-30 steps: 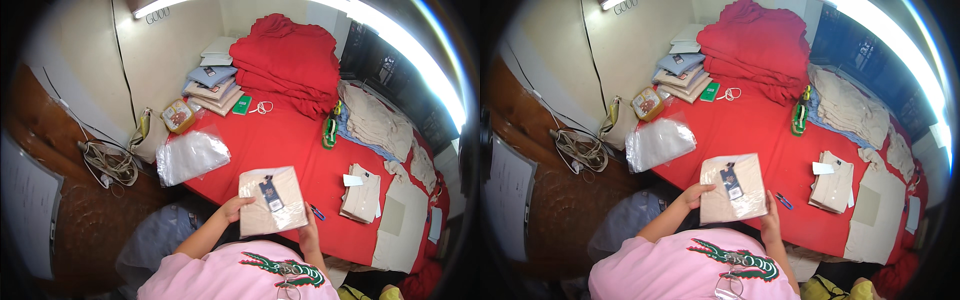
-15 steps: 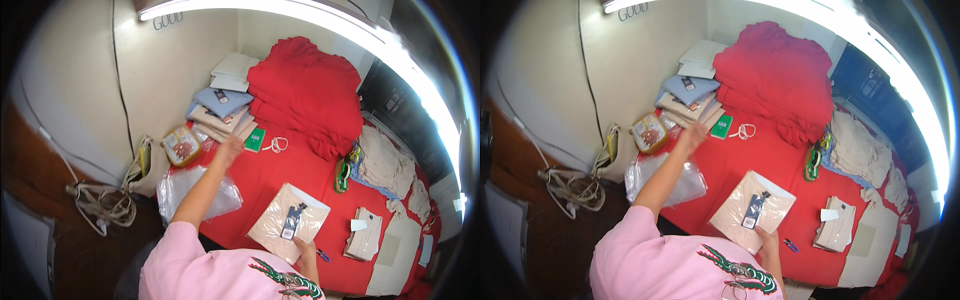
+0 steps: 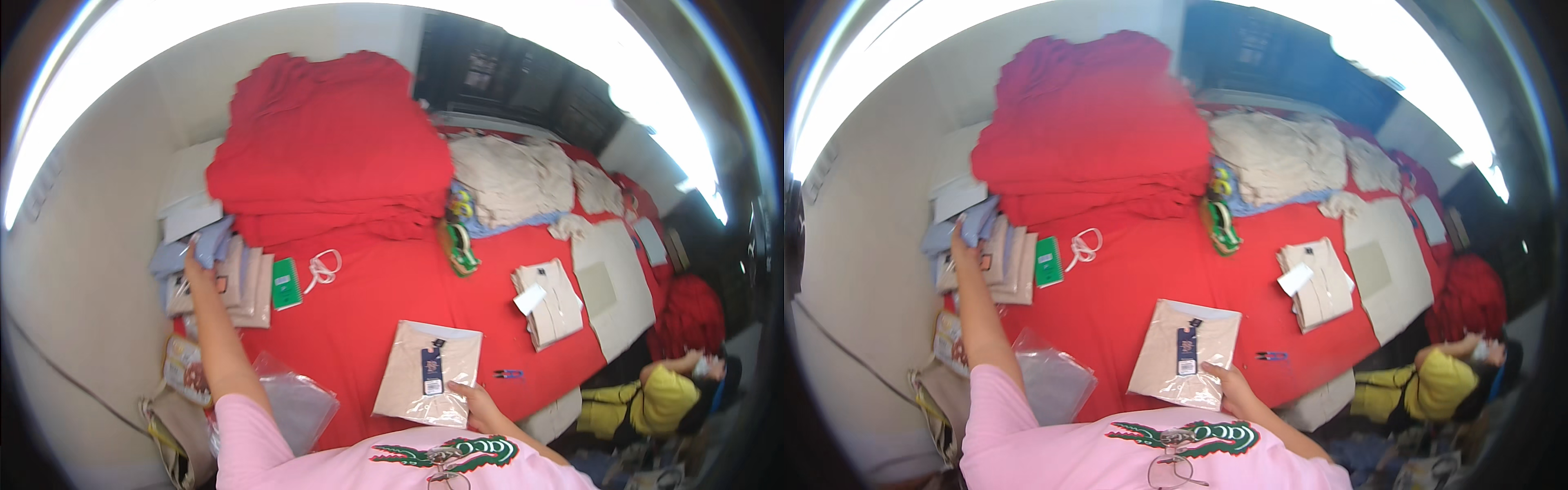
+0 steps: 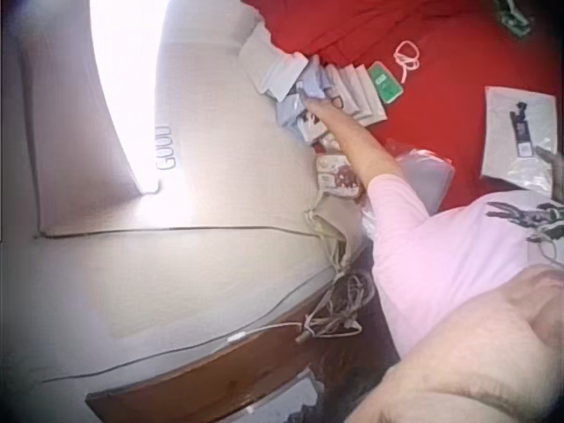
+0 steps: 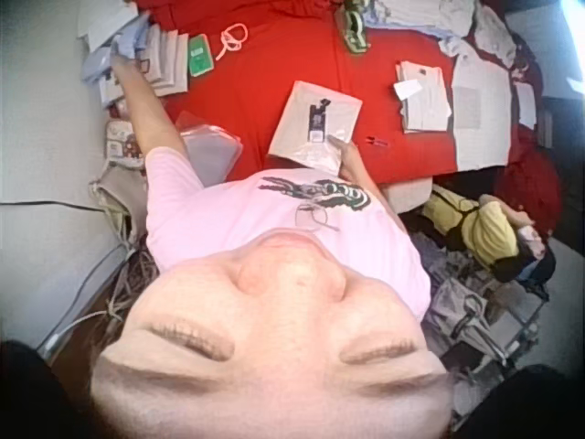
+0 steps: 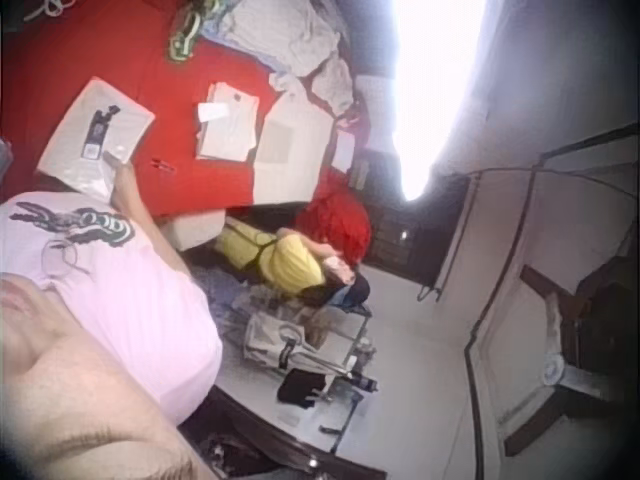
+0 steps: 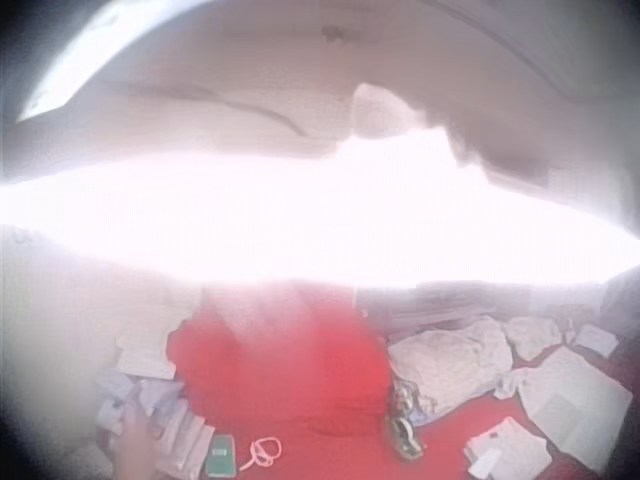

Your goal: The person places folded shirts into clear plastic bags, smooths the bags to remove air, and seals them. The person handles both blue and tan shirts, repeating the process for each garment.

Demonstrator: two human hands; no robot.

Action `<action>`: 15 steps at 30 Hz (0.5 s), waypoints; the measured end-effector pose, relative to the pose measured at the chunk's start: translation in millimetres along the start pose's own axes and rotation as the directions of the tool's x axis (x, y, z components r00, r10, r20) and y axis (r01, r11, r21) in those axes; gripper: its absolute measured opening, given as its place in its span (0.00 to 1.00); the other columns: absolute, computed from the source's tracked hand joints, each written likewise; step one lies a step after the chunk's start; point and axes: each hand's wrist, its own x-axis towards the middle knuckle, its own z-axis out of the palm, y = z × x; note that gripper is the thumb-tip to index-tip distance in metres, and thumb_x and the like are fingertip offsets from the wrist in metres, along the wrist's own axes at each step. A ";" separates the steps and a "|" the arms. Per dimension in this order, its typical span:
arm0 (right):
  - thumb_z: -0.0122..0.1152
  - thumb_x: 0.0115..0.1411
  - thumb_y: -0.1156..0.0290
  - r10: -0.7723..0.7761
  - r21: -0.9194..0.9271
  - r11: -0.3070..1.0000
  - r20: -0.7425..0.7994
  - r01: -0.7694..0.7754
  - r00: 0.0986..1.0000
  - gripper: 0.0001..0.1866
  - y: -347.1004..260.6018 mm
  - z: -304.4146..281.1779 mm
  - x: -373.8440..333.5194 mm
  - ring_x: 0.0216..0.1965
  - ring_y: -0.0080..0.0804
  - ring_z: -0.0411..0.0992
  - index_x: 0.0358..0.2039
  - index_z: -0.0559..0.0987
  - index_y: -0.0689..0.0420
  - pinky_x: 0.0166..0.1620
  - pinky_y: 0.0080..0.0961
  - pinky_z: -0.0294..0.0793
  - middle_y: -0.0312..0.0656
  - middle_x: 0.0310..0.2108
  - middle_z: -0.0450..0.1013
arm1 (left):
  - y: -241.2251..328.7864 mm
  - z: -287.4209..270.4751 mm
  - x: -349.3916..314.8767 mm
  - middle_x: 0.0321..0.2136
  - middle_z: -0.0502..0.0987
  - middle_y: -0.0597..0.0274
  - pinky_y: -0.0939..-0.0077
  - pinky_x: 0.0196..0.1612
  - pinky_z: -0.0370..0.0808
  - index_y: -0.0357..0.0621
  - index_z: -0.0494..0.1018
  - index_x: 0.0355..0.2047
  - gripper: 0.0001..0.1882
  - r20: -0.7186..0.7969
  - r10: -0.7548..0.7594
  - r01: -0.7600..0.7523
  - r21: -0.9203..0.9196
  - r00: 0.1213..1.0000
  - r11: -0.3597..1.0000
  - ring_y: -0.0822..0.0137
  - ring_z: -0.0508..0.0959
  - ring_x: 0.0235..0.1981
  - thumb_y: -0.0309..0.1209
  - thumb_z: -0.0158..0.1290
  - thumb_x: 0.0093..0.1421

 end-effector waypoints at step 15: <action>0.58 0.69 0.76 -0.111 0.102 0.989 0.038 0.107 0.993 0.29 36.5 -38.3 -15.4 0.60 0.50 0.77 0.70 0.67 0.62 0.65 0.51 0.77 0.54 0.63 0.75 | -31.5 -36.7 -280.5 0.63 0.75 0.47 0.55 0.68 0.71 0.29 0.68 0.67 0.30 0.068 0.189 -0.199 0.182 0.980 0.963 0.51 0.77 0.61 0.31 0.60 0.70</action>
